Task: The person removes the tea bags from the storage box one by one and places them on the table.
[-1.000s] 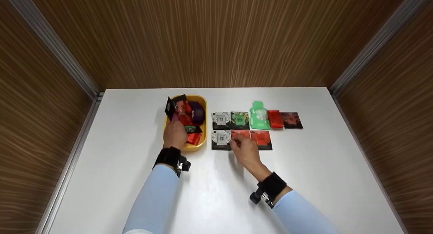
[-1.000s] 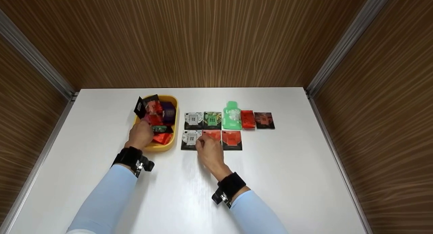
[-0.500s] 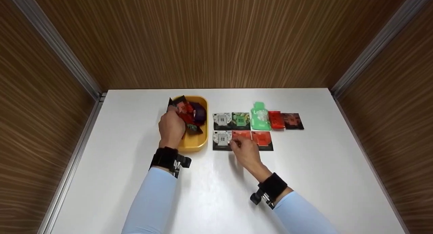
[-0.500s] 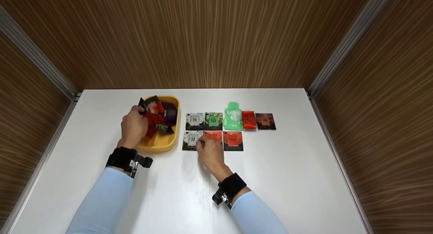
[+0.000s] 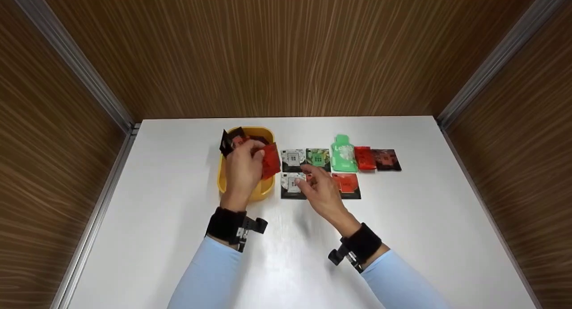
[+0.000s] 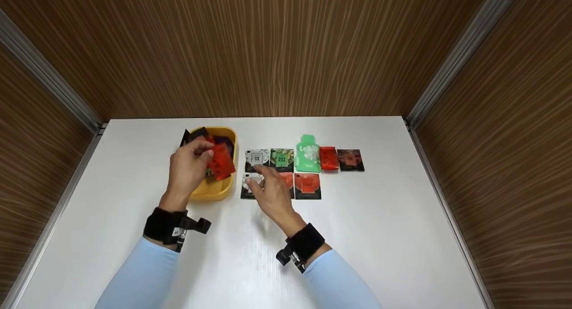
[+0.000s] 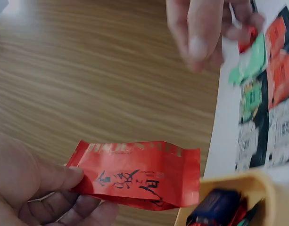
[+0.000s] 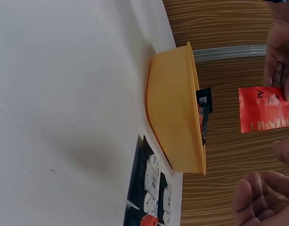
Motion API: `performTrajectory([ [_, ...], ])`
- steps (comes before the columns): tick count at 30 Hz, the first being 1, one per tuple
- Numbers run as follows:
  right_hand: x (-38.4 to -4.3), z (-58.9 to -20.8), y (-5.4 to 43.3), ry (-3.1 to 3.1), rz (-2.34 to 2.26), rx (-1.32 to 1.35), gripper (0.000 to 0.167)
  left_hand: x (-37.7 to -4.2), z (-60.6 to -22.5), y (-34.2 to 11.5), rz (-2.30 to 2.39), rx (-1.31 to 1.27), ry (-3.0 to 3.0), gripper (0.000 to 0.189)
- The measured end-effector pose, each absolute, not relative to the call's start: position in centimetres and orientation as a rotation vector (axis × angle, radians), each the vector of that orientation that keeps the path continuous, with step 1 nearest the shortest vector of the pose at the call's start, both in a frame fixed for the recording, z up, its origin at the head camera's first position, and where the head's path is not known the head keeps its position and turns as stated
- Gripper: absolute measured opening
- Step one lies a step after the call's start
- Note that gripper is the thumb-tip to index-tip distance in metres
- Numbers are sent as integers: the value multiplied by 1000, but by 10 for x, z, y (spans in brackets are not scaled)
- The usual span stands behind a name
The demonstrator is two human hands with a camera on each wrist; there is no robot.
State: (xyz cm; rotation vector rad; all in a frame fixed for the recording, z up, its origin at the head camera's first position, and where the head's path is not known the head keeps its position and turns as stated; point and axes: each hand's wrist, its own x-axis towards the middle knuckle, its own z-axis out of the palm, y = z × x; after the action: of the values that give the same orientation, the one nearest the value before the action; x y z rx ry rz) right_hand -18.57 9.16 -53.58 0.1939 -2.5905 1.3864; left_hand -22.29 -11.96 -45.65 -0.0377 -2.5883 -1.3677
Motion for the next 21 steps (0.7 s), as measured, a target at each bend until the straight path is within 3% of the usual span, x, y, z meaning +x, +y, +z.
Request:
performTrajectory([
  [4, -183, -536, 92, -2618, 1440, 240, 49, -212, -465, -100, -1486, -117, -2625, 12],
  [14, -178, -554, 105, -2526, 1774, -33, 20, -195, -509, -61, -1668, -221, -2663, 15],
  [21, -171, -569, 121, -2430, 1886, -150, 17, -187, -540, -42, -1711, -219, -2724, 19],
])
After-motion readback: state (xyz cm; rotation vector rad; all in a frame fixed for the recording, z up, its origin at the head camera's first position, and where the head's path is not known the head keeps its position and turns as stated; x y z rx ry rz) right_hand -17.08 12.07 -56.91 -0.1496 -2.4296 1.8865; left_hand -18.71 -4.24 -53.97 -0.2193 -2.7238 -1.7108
